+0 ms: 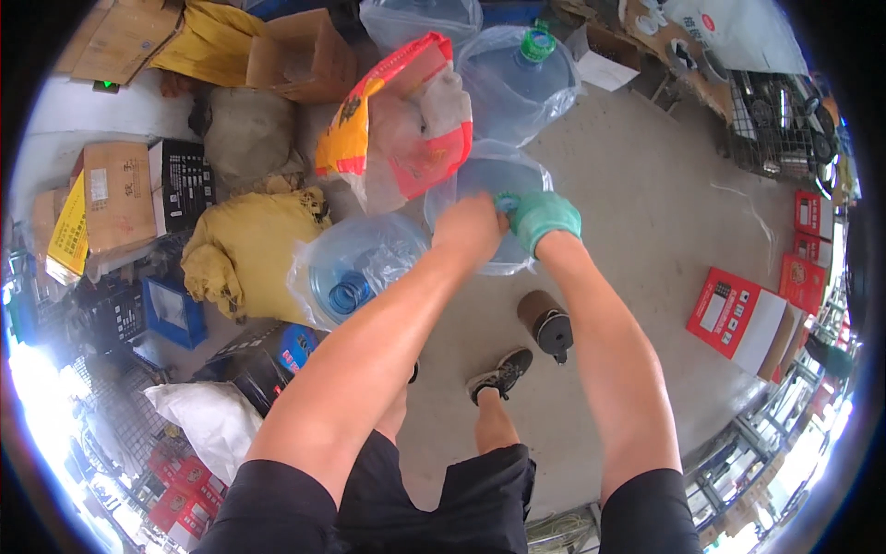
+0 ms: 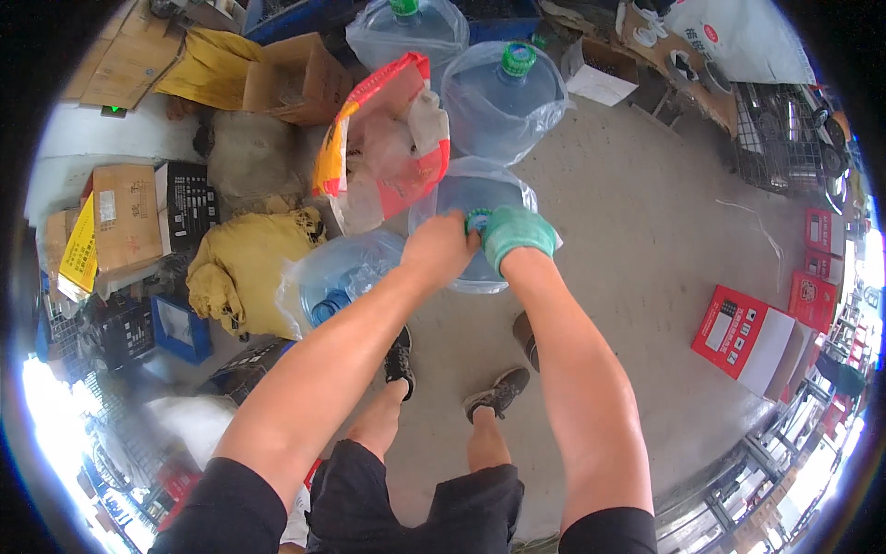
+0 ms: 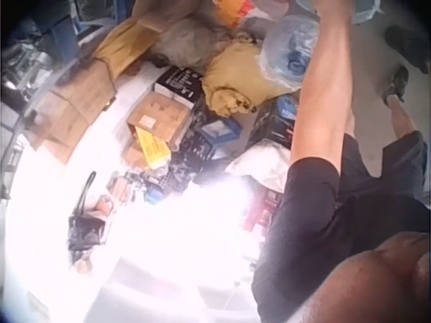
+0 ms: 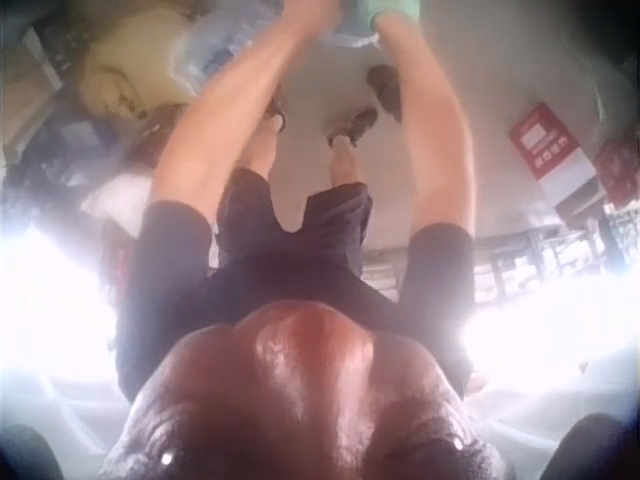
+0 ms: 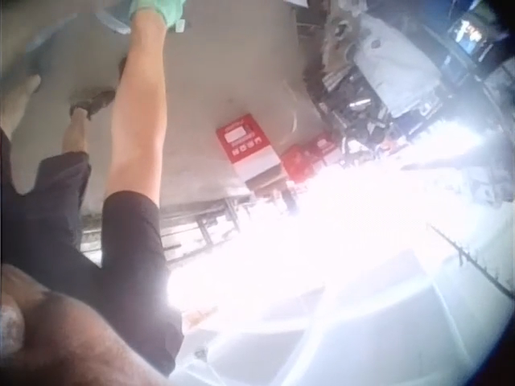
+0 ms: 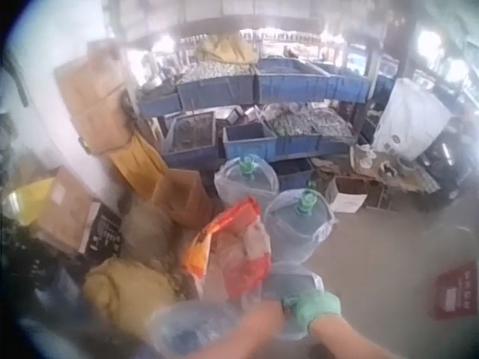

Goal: The person rinses a metal cup and lid, fills the cup with water from a large plastic jug, and then walks across a factory floor to a line of mechanical components.

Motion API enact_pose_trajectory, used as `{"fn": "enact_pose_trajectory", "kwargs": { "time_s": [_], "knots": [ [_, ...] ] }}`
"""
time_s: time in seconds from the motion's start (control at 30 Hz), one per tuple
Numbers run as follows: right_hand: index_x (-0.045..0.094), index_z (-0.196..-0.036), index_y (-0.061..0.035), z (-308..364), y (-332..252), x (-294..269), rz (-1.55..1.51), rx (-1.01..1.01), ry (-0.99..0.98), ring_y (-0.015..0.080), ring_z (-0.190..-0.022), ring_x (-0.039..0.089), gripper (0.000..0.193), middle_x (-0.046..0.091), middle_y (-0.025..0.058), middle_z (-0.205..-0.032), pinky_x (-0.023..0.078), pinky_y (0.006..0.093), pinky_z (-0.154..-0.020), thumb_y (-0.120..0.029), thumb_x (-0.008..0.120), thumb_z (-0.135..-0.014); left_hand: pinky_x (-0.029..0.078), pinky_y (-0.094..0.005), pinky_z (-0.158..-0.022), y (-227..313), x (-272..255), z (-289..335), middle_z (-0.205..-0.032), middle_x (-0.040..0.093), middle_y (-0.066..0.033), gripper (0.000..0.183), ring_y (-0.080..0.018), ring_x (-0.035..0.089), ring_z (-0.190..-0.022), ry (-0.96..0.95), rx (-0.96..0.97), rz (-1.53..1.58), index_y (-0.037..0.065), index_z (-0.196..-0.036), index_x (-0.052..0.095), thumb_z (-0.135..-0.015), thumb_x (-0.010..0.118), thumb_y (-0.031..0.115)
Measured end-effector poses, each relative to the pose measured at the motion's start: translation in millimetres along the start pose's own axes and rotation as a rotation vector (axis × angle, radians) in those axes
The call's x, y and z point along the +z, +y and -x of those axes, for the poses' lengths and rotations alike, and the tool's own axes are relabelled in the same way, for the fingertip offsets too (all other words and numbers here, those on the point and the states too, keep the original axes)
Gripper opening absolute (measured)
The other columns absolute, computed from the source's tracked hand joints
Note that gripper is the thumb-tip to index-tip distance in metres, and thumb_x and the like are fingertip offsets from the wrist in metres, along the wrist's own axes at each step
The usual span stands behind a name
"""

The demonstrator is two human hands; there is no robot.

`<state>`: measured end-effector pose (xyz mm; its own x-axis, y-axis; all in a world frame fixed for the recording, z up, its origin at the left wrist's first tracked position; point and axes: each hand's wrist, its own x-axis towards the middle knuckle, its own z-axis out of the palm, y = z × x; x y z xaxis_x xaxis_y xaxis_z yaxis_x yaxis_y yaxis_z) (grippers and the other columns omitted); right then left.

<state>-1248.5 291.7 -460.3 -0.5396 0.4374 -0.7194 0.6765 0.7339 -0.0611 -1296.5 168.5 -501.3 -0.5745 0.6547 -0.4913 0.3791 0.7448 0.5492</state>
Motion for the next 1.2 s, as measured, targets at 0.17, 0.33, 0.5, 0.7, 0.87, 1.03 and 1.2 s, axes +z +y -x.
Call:
{"fn": "enact_pose_trajectory", "kwargs": {
  "time_s": [0.17,0.33,0.5,0.7,0.87,1.03,1.2],
  "knots": [
    [0.072,-0.108,-0.0124,-22.3,49.3,20.3,-0.075,-0.210,0.073,0.0350,-0.100,0.068,0.029,0.070,0.0160,-0.111,0.053,0.0452,-0.086,-0.030,0.062,-0.087,0.051,-0.0542,-0.083,2.0,-2.2,-3.0,-0.096,0.068,-0.0279,0.040,-0.0454,0.065,-0.093,-0.056,-0.010,0.013,-0.004,-0.106,0.060,-0.100,0.047,0.034],
    [0.072,-0.107,-0.0118,-47.9,16.8,-19.9,0.210,-0.379,0.159,0.0342,-0.099,0.068,0.025,0.070,0.0145,-0.111,0.055,0.0437,-0.082,-0.019,0.060,-0.085,0.051,-0.0544,-0.083,-1.0,8.8,-4.8,-0.095,0.068,-0.0283,0.043,-0.0457,0.065,-0.092,-0.111,-0.033,-0.009,-0.004,-0.105,0.061,-0.102,0.042,0.034],
    [0.076,-0.097,-0.0081,-60.2,-66.4,18.7,0.419,-0.527,0.030,0.0307,-0.098,0.070,0.022,0.073,0.0114,-0.108,0.054,0.0470,-0.083,-0.017,0.059,-0.086,0.051,-0.0492,-0.080,-50.8,55.8,10.0,-0.093,0.070,-0.0232,0.041,-0.0422,0.066,-0.090,-0.018,0.185,0.177,0.000,-0.098,0.065,-0.101,0.039,0.032],
    [0.075,-0.104,-0.0109,-8.2,-32.9,97.0,0.632,-0.740,-0.001,0.0247,-0.100,0.068,0.024,0.074,0.0059,-0.099,0.038,0.0497,-0.107,-0.019,0.061,-0.086,0.047,-0.0322,-0.064,-69.0,60.7,130.5,-0.082,0.069,-0.0066,0.034,-0.0139,0.057,-0.067,-0.326,-0.504,0.912,0.000,-0.100,0.064,-0.097,0.055,0.033],
    [0.072,-0.094,-0.0068,5.6,34.7,100.3,0.644,-1.047,0.334,0.0273,-0.107,0.063,0.019,0.071,0.0109,-0.102,0.036,0.0412,-0.111,-0.014,0.060,-0.081,0.037,-0.0241,-0.051,-103.6,67.0,197.2,-0.081,0.065,-0.0036,0.024,-0.0064,0.044,-0.055,-0.355,-0.563,0.926,0.002,-0.100,0.063,-0.098,0.058,0.025],
    [0.072,-0.088,-0.0093,-4.6,92.0,74.9,0.804,-0.798,0.029,0.0273,-0.108,0.063,0.013,0.070,0.0086,-0.105,0.042,0.0377,-0.107,-0.009,0.061,-0.082,0.046,-0.0270,-0.061,-126.6,38.6,224.5,-0.083,0.070,-0.0034,0.027,-0.0086,0.057,-0.067,-0.258,-0.529,0.772,0.001,-0.101,0.065,-0.098,0.057,0.026],
    [0.067,-0.093,-0.0098,-47.4,79.8,43.6,0.384,-0.421,0.315,0.0279,-0.110,0.061,0.012,0.068,0.0085,-0.105,0.050,0.0369,-0.098,-0.016,0.064,-0.084,0.049,-0.0261,-0.067,-134.5,25.1,216.9,-0.083,0.068,-0.0043,0.023,-0.0099,0.062,-0.072,-0.215,-0.542,0.901,0.001,-0.105,0.063,-0.101,0.056,0.022]
  ]
}}
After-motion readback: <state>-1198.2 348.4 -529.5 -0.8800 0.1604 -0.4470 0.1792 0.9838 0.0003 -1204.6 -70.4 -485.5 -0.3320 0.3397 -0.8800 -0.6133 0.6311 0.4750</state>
